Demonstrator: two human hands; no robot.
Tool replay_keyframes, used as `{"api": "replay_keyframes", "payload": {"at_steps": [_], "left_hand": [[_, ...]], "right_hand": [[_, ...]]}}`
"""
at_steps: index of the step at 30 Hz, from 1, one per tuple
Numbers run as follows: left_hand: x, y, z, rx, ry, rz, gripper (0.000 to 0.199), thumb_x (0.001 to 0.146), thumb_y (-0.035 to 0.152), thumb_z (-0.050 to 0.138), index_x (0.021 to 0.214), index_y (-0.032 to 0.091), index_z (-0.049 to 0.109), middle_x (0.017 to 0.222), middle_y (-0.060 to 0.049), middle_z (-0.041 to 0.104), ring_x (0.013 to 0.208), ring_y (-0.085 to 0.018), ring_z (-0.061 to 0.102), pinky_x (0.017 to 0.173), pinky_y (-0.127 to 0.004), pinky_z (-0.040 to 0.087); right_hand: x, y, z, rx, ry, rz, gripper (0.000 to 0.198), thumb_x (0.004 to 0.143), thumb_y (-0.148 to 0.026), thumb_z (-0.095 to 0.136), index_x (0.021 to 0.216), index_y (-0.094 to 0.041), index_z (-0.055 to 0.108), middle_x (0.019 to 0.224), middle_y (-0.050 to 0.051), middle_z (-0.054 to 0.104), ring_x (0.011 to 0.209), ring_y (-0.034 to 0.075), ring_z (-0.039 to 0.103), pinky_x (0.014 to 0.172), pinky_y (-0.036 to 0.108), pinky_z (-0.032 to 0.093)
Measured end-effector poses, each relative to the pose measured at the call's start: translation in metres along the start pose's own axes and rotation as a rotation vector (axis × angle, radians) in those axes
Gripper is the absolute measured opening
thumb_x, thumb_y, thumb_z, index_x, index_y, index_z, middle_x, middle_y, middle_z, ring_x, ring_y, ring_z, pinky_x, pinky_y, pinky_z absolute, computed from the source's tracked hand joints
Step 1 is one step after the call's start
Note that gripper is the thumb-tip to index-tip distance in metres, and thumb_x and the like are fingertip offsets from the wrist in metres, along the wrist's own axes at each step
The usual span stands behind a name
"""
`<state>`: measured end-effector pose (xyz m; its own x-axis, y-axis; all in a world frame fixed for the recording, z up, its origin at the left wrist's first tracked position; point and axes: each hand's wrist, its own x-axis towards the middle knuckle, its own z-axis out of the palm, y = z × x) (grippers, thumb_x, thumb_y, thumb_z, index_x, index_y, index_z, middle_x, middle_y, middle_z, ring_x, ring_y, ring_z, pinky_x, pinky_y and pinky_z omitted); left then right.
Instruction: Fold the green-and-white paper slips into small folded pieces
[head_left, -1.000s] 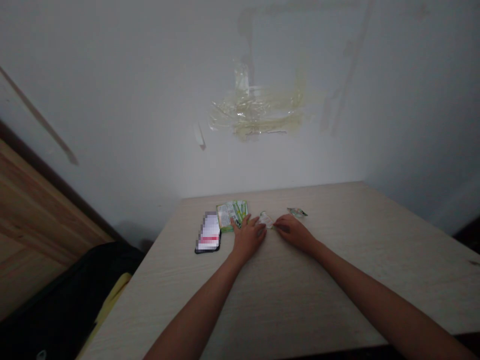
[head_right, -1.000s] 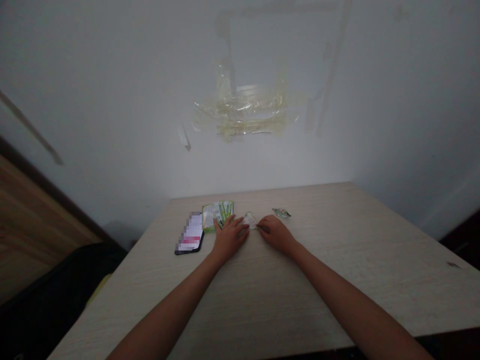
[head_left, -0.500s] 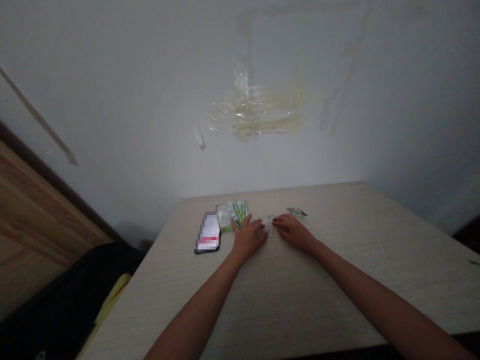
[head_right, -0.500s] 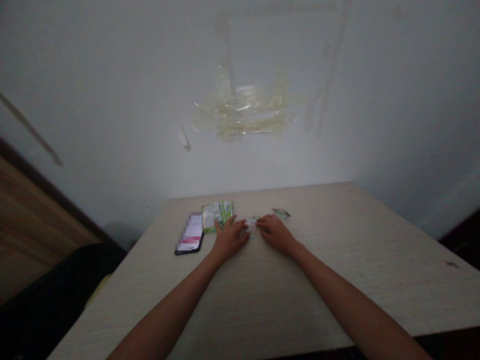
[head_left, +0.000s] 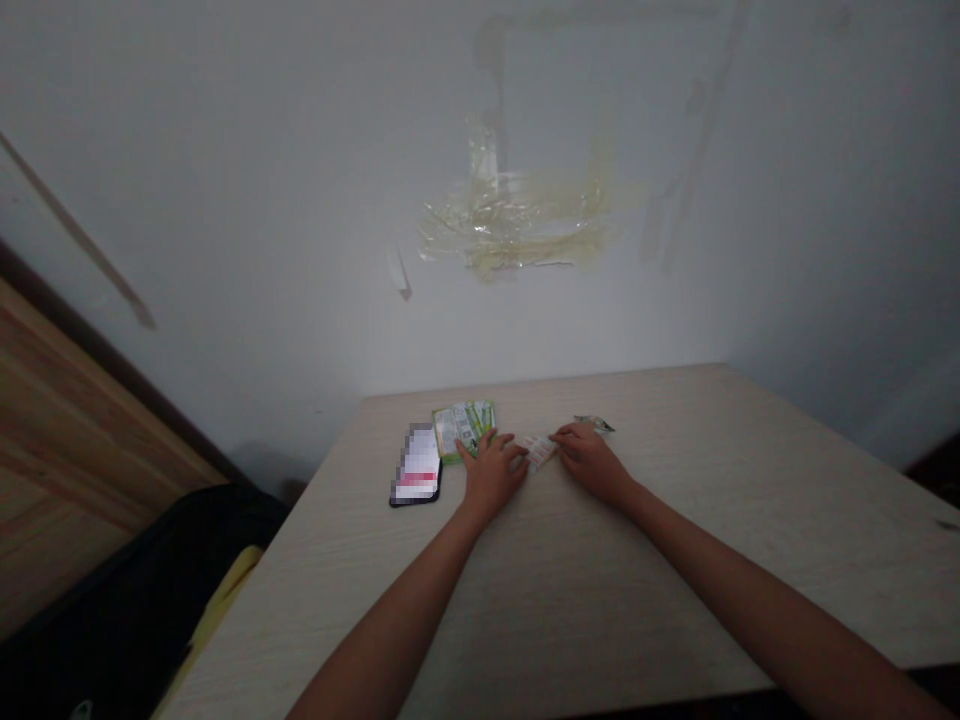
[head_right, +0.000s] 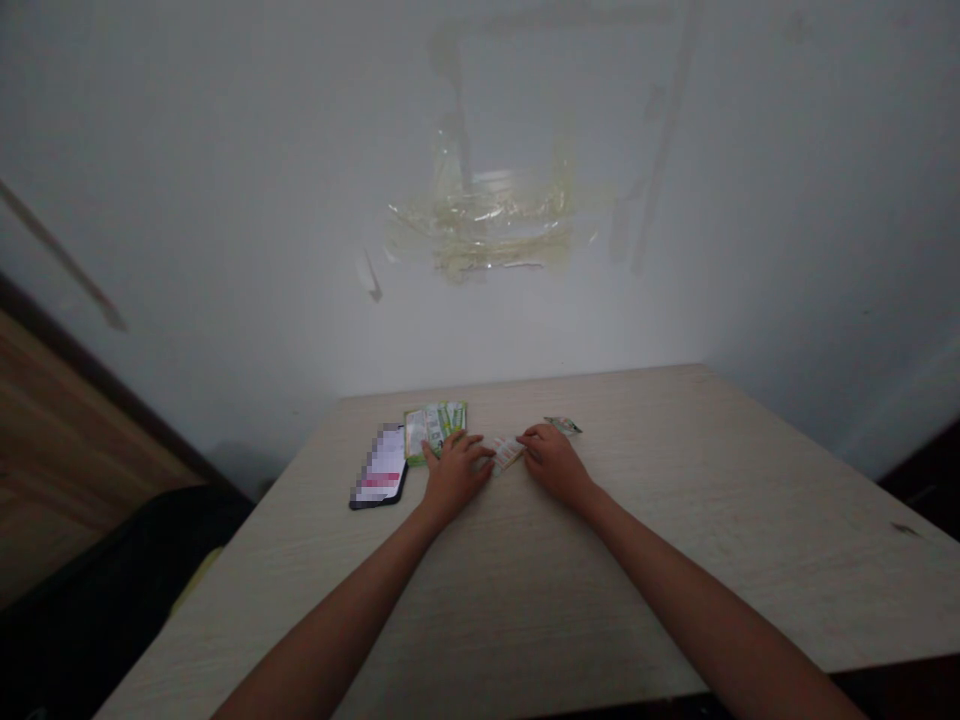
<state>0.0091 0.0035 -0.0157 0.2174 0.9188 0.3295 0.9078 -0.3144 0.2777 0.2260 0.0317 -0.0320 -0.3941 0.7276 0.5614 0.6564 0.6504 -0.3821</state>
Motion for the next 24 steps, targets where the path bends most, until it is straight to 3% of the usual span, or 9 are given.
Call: {"api": "replay_keyframes", "payload": {"at_steps": [7,19,24], "left_hand": [[0.0004,-0.0008,0.0006,0.006,0.015,-0.044,0.021,0.086,0.044,0.058,0.104,0.044,0.068,0.134,0.002,0.056,0.137,-0.031,0.031,0.103,-0.077,-0.006],[0.0002,0.0012,-0.0025,0.009,-0.007,-0.071,0.022,0.086,0.042,0.059,0.105,0.044,0.068,0.135,0.001,0.055,0.137,-0.031,0.03,0.106,-0.075,-0.004],[0.0004,-0.0004,-0.0034,0.009,0.028,-0.065,0.02,0.088,0.04,0.057,0.103,0.039,0.069,0.134,0.0,0.055,0.136,-0.03,0.031,0.106,-0.075,0.003]], "right_hand": [[-0.0014,0.0015,0.0007,-0.059,-0.045,0.031,0.025,0.087,-0.018,0.053,0.105,-0.017,0.07,0.098,0.01,0.065,0.094,0.021,0.058,0.089,0.039,0.048],[-0.0015,-0.0005,0.0,-0.078,-0.042,0.065,0.035,0.086,-0.016,0.052,0.12,-0.012,0.062,0.105,0.013,0.064,0.102,0.023,0.057,0.096,0.04,0.045],[-0.0012,0.0005,0.0003,-0.038,-0.07,0.058,0.024,0.086,-0.017,0.055,0.104,-0.015,0.071,0.098,0.011,0.065,0.094,0.021,0.058,0.088,0.038,0.048]]}}
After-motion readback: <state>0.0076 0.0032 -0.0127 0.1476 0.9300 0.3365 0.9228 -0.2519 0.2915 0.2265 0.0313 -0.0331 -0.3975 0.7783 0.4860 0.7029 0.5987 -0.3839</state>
